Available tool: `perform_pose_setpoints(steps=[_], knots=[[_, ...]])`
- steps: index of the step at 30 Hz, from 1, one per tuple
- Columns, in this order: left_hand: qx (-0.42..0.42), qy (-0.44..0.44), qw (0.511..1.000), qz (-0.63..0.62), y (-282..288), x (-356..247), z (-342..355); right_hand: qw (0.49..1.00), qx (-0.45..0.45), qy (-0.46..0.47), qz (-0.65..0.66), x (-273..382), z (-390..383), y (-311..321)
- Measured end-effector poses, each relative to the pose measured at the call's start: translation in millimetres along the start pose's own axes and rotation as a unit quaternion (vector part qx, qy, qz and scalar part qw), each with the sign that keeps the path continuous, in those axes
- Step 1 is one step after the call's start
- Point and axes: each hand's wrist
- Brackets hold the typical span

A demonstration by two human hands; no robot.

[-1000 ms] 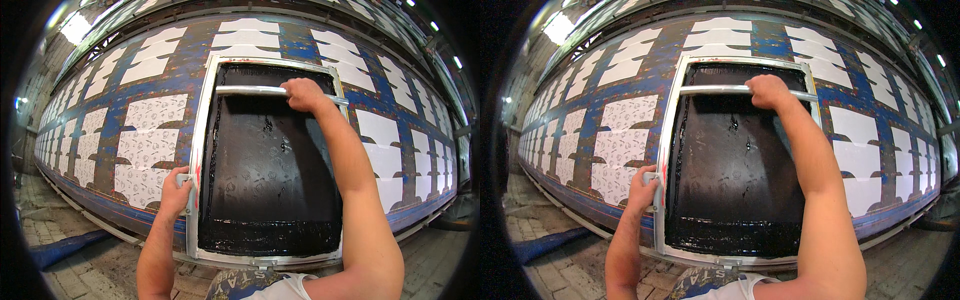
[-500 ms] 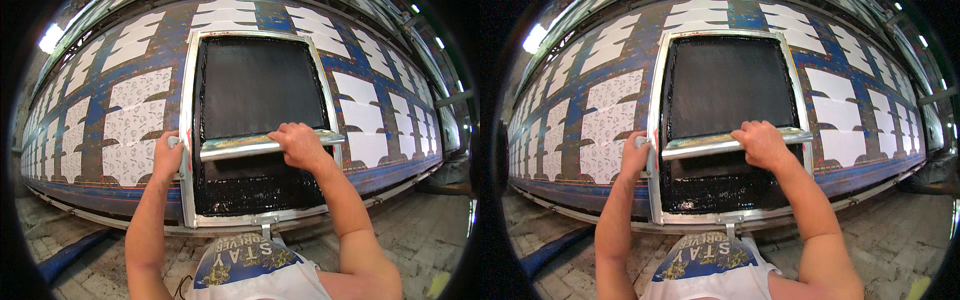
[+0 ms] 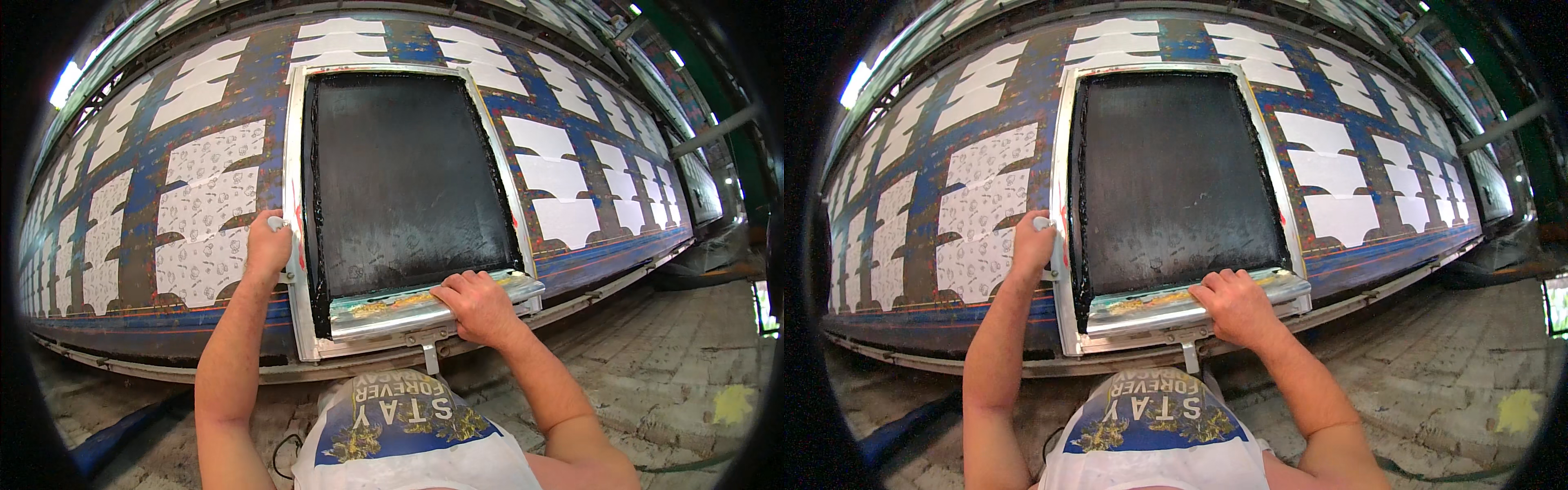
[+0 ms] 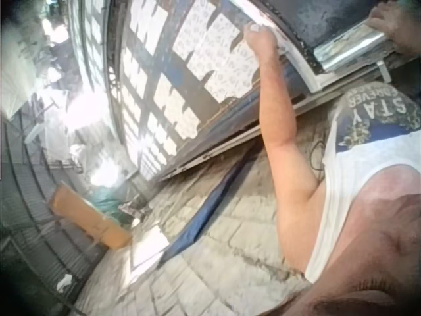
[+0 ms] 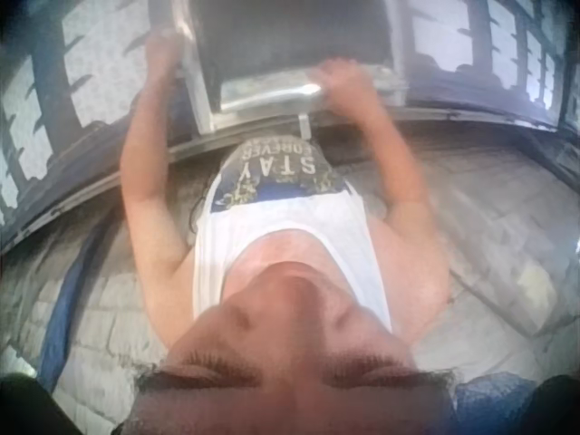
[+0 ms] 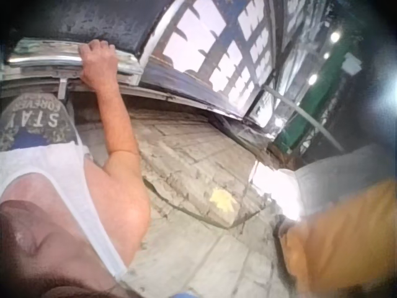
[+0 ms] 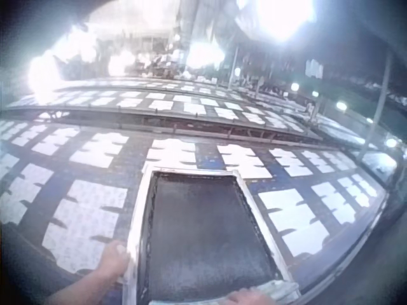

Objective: The person repeatedly uses a squeegee to spread black ink across a screen printing frame placed over a conveyor belt with white paper sheets. The person moves the squeegee back and forth to distribute the ink evenly. At the end, the person lifts a printed paper sheet from the belt.

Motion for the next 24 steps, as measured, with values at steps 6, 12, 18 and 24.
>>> perform_pose_setpoints(steps=[6,12,18,24], knots=[[0.006,0.017,1.000,0.004,-2.7,14.9,9.4,0.997,0.062,-0.041,0.036,-12.9,18.0,15.0],[0.007,-0.006,1.000,-0.001,-3.4,17.9,13.8,0.996,0.072,-0.043,0.004,1.5,-7.4,34.9],[0.014,0.050,0.999,-0.010,2.1,-1.0,4.5,0.995,0.087,-0.033,0.032,11.5,-31.1,11.7],[-0.004,0.042,0.998,0.041,6.6,-14.7,-4.5,0.991,0.053,0.026,0.120,-2.6,-61.0,2.1]])
Point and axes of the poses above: each hand's wrist, its own z-axis towards the middle knuckle, its own y-axis out of the back of the hand, x = y × z, and after that the axes turned 3 degrees about -x, right-handed
